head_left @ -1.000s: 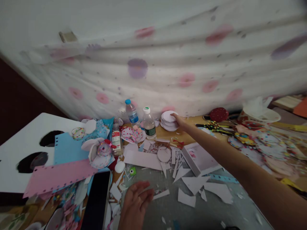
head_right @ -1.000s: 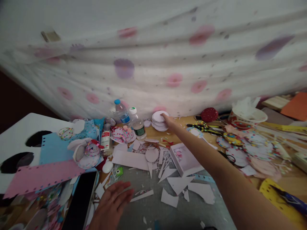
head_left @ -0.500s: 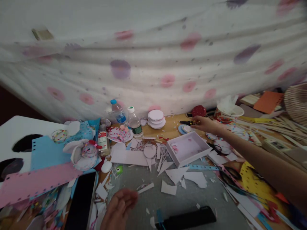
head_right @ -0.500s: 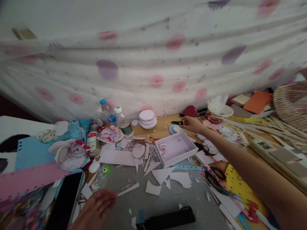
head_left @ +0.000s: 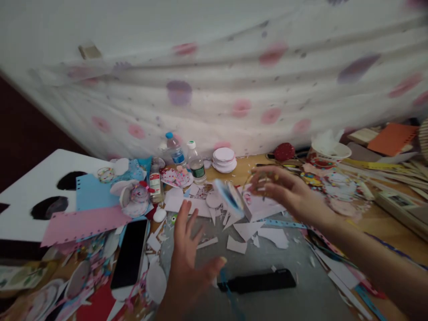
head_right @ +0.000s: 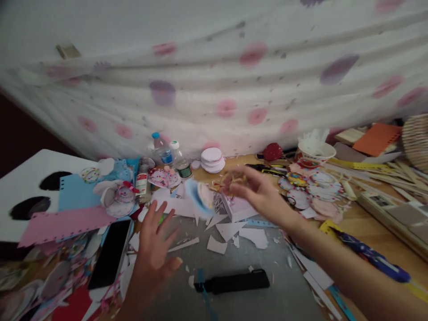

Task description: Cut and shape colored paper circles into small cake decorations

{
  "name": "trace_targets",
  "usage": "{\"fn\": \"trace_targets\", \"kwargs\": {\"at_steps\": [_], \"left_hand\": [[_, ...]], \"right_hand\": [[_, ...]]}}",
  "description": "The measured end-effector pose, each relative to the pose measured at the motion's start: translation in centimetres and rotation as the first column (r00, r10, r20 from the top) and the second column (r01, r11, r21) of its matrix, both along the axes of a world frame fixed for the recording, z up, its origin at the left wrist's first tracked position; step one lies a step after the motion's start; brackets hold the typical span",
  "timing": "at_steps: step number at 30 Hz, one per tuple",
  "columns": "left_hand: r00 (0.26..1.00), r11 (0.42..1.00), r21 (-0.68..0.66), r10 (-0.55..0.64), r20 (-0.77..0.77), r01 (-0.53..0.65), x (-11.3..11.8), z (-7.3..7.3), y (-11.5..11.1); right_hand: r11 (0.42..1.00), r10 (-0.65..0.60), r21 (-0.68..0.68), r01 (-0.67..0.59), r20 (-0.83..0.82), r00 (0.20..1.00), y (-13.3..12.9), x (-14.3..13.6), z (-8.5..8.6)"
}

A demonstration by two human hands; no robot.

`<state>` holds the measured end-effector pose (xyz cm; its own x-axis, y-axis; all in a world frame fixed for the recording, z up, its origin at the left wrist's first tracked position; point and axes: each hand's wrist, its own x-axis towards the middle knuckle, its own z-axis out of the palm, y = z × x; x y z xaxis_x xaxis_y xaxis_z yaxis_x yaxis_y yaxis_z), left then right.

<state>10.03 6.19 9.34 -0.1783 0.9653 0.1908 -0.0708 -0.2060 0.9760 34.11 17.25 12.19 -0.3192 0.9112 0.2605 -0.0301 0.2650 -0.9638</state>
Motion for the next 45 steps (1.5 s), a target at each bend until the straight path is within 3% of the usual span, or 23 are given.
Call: {"fn": "trace_targets", "kwargs": {"at_steps": [2, 4, 6, 8, 10, 12, 16, 19, 25, 28, 32, 36, 38, 41, 45], "left_hand": [[0.998, 0.998, -0.007, -0.065, -0.024, 0.065, -0.2, 0.4, -0.8], [0.980, 0.984, -0.071, -0.168, -0.106, 0.161, -1.1, 0.1, -2.1], [0.952, 0.965, -0.161, -0.236, -0.196, 0.206, -2.4, -0.9, -3.8], [0.947, 0.956, -0.253, -0.210, -0.244, 0.147, -3.6, -2.4, -5.2], [0.955, 0.946, -0.322, -0.122, -0.270, 0.030, -4.5, -4.2, -6.3], [0.939, 0.943, -0.330, -0.074, -0.336, -0.044, -5.1, -6.0, -7.1], [0.831, 0.974, -0.221, -0.084, -0.550, -0.048, -5.7, -8.0, -8.0], [0.780, 0.990, -0.137, -0.062, -0.622, -0.031, -5.8, -8.6, -8.5], [0.819, 0.999, -0.051, -0.031, -0.573, 0.002, -5.4, -9.3, -8.8], [0.850, 0.999, -0.029, -0.051, -0.524, 0.042, -4.9, -9.9, -8.5], [0.857, 0.993, 0.015, -0.091, -0.508, 0.114, -4.5, -10.3, -7.6], [0.823, 0.972, 0.072, -0.150, -0.548, 0.225, -4.6, -10.3, -6.7], [0.786, 0.955, 0.092, -0.175, -0.593, 0.282, -4.9, -10.2, -6.3], [0.691, 0.929, 0.074, -0.215, -0.691, 0.363, -5.5, -10.3, -6.1], [0.646, 0.960, 0.056, -0.141, -0.750, 0.275, -5.9, -11.3, -5.9]], "right_hand": [[0.977, 0.163, -0.131, -0.170, -0.065, 0.984, -3.8, -2.9, -1.1], [0.948, 0.253, -0.178, -0.264, -0.083, 0.964, -6.7, -5.0, -2.9], [0.974, 0.198, -0.114, -0.198, -0.007, 0.980, -8.8, -6.2, -5.0], [0.999, -0.003, 0.052, -0.006, 0.163, 0.987, -10.3, -6.3, -7.1], [0.965, -0.190, 0.242, 0.104, 0.366, 0.911, -11.6, -5.5, -9.1], [0.936, -0.242, 0.350, 0.033, 0.571, 0.785, -12.8, -4.4, -10.8], [0.921, -0.212, 0.351, -0.169, 0.815, 0.540, -15.0, -2.2, -13.7], [0.912, -0.235, 0.363, -0.189, 0.842, 0.486, -15.9, -1.4, -15.1], [0.888, -0.343, 0.447, -0.105, 0.798, 0.496, -16.8, -0.9, -14.6], [0.870, -0.418, 0.487, -0.072, 0.808, 0.415, -17.0, -0.5, -13.8], [0.837, -0.472, 0.529, -0.143, 0.828, 0.303, -16.7, 0.4, -13.3], [0.850, -0.468, 0.507, -0.144, 0.851, 0.237, -16.7, 1.2, -13.2], [0.844, -0.443, 0.496, -0.202, 0.859, 0.258, -16.8, 1.5, -12.9], [0.791, -0.446, 0.528, -0.309, 0.843, 0.299, -16.9, 2.1, -12.0], [0.821, -0.466, 0.529, -0.217, 0.838, 0.283, -16.8, 2.3, -11.4]]}}
